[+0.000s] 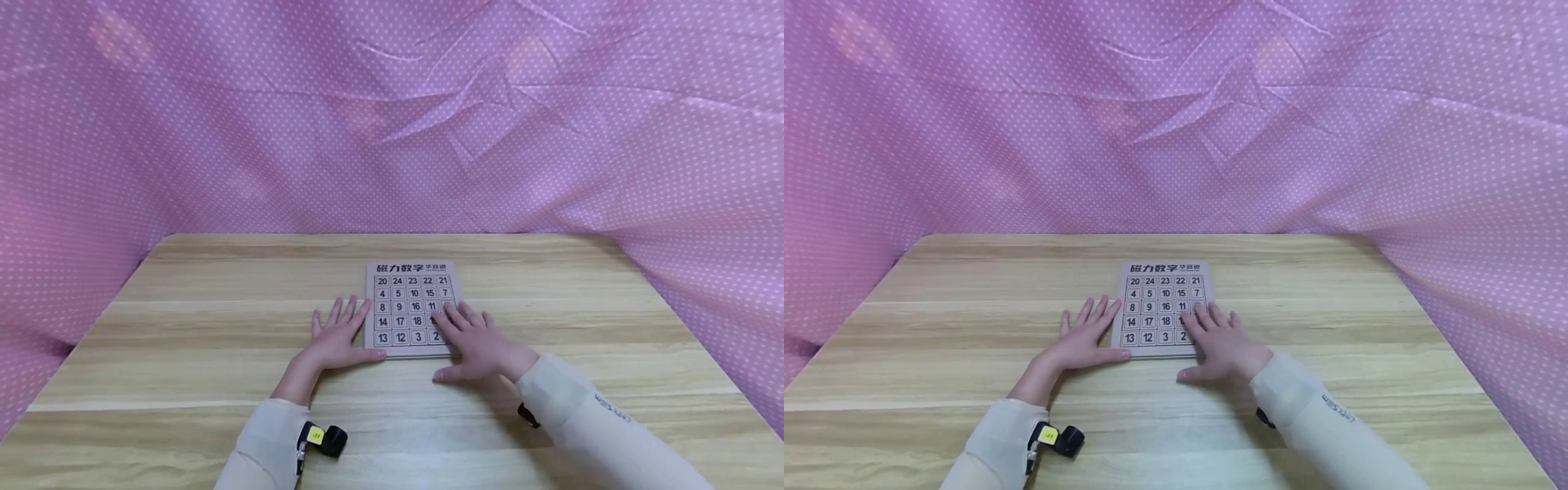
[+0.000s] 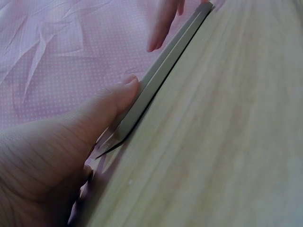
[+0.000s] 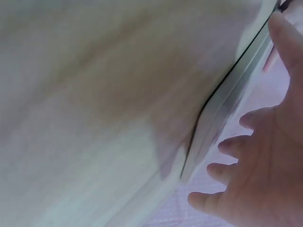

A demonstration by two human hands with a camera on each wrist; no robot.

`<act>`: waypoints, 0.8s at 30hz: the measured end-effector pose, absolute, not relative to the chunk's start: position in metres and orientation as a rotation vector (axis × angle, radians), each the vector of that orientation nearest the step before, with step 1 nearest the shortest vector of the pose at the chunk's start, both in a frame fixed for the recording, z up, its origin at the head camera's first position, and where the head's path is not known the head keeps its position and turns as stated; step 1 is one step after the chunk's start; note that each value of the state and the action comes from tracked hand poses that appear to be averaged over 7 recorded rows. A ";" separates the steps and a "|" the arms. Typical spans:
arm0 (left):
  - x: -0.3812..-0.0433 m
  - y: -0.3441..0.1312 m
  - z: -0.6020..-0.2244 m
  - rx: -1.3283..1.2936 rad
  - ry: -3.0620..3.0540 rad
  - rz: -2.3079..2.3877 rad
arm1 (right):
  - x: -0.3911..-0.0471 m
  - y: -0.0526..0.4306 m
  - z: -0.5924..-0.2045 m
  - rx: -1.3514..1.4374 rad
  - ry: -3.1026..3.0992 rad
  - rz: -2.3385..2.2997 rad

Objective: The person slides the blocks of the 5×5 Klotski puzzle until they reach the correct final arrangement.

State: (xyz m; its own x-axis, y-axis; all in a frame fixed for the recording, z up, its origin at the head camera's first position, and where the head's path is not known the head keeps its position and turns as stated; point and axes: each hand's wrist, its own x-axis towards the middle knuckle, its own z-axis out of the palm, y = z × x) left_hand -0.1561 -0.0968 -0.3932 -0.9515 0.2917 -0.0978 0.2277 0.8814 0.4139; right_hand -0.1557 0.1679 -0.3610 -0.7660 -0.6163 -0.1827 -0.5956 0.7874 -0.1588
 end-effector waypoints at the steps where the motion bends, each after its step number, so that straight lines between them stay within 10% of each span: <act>1: -0.156 -0.097 -0.393 0.400 2.893 0.606 | -0.159 0.169 -0.362 -0.932 2.754 -0.138; 24: -0.157 -0.098 -0.394 0.416 2.893 0.620 | -0.141 0.175 -0.363 -0.919 2.705 -0.105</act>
